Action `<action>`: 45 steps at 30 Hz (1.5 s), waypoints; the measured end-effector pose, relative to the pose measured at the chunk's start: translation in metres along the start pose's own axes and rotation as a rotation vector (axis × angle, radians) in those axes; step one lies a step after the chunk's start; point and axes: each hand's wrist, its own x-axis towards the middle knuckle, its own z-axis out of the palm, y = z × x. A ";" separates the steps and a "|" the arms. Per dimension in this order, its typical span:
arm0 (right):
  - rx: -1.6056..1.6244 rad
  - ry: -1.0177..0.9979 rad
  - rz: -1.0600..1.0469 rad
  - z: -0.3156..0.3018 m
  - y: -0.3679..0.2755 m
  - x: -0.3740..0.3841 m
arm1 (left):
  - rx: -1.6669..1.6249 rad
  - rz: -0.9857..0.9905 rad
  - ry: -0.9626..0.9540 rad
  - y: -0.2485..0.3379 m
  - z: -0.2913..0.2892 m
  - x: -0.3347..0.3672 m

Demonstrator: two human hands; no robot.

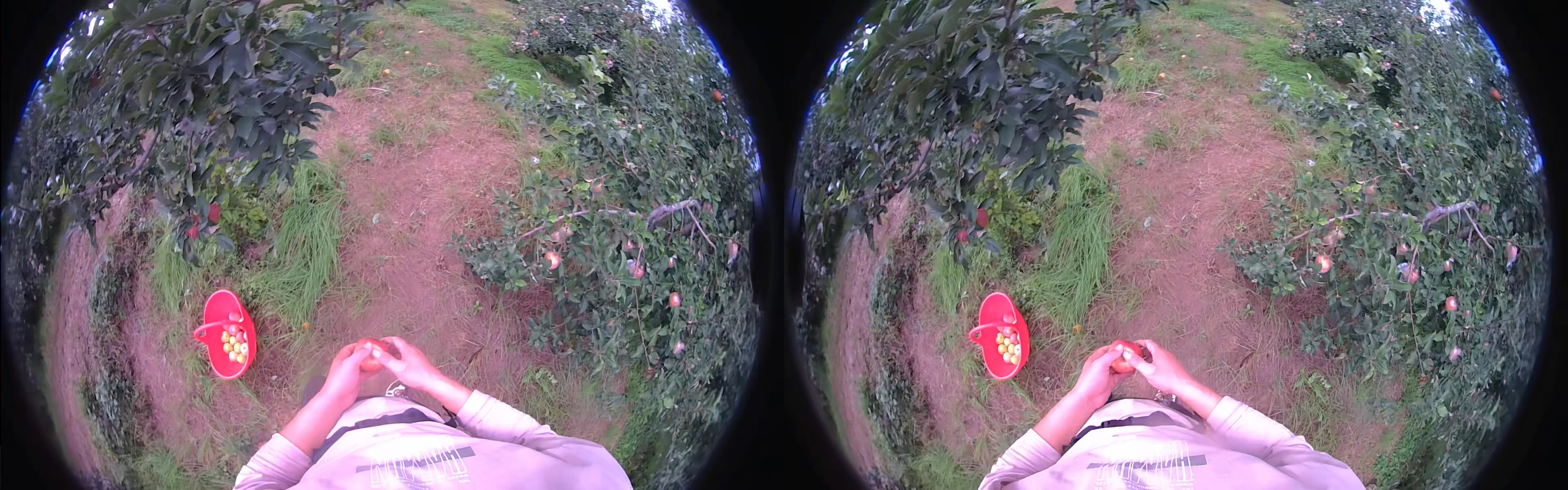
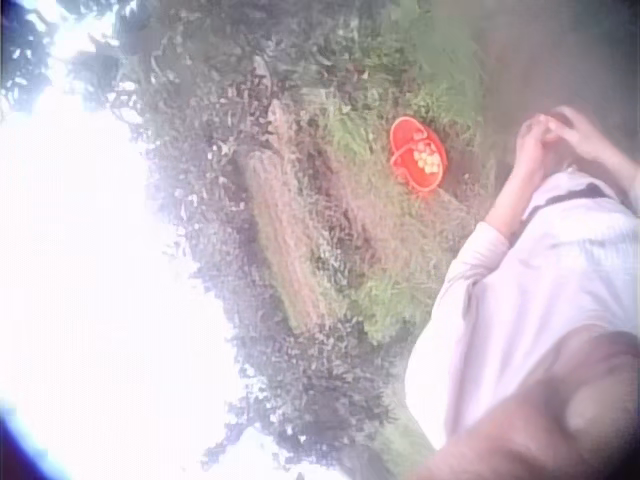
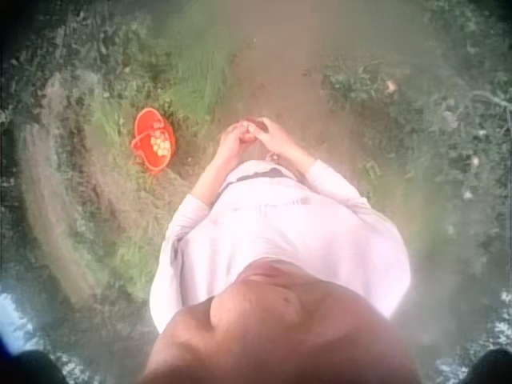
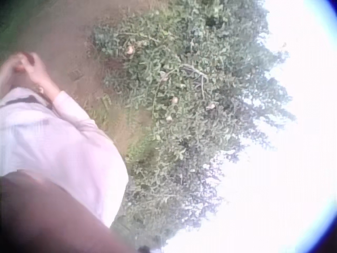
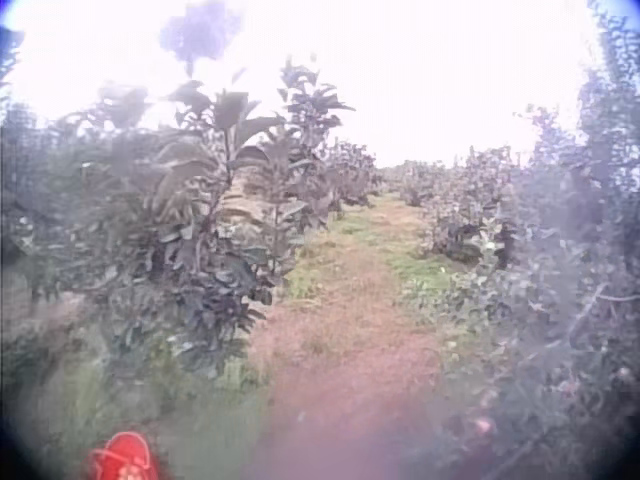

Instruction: The person walks through an apple orchard, picking fallen apples from the ground and placing them into a red basket. They repeatedly bend down to gather apples and deposit them into the basket.

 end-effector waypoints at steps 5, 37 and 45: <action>0.177 -0.073 -0.045 0.062 -0.011 0.021 | -0.088 0.065 0.099 0.008 -0.054 -0.036; -0.362 -0.744 0.486 0.561 -0.081 0.144 | -0.881 0.195 0.563 -0.001 -0.486 -0.197; -0.376 -0.832 0.563 0.609 -0.069 0.226 | -0.893 0.170 0.702 0.005 -0.541 -0.143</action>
